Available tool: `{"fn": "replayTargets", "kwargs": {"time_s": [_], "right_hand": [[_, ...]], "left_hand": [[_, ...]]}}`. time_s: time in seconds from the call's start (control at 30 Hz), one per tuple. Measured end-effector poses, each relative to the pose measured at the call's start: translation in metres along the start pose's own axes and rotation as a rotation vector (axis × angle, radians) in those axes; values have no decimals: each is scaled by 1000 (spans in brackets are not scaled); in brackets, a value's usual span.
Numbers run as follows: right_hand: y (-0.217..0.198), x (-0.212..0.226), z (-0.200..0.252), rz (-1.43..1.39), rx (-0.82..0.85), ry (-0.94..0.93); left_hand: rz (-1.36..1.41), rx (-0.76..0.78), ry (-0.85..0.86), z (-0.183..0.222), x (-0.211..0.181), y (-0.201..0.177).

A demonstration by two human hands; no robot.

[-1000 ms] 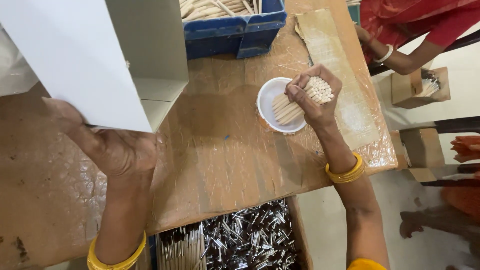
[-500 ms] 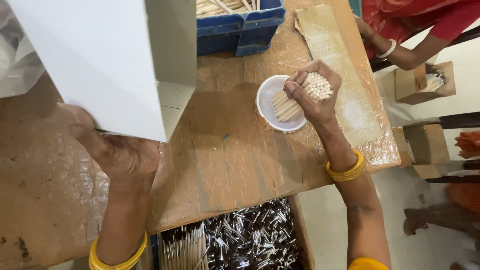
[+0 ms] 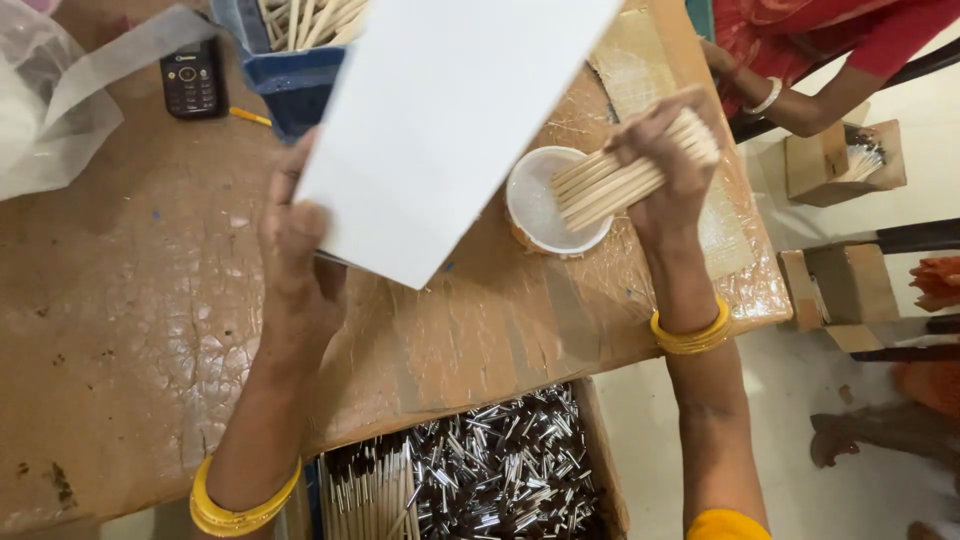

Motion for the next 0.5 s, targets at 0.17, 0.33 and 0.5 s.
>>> {"fn": "replayTargets", "kwargs": {"time_s": [0.17, 0.33, 0.5], "right_hand": [[-79, 24, -9, -179, -198, 49], [-132, 81, 4, 8, -176, -131], [-188, 62, 42, 563, -217, -239]], "left_hand": [[-194, 70, -11, 1, 20, 17], [-479, 135, 19, 9, 27, 40], [-987, 333, 315, 23, 33, 74]]}}
Point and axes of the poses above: each hand's wrist, its own z-axis away from the middle knuckle, its own y-axis out of the palm, x = y × z, the point moved 9 cm from there along -z, towards the middle knuckle, and after that the axes turned 6 degrees about -x, right-handed, at the moved point
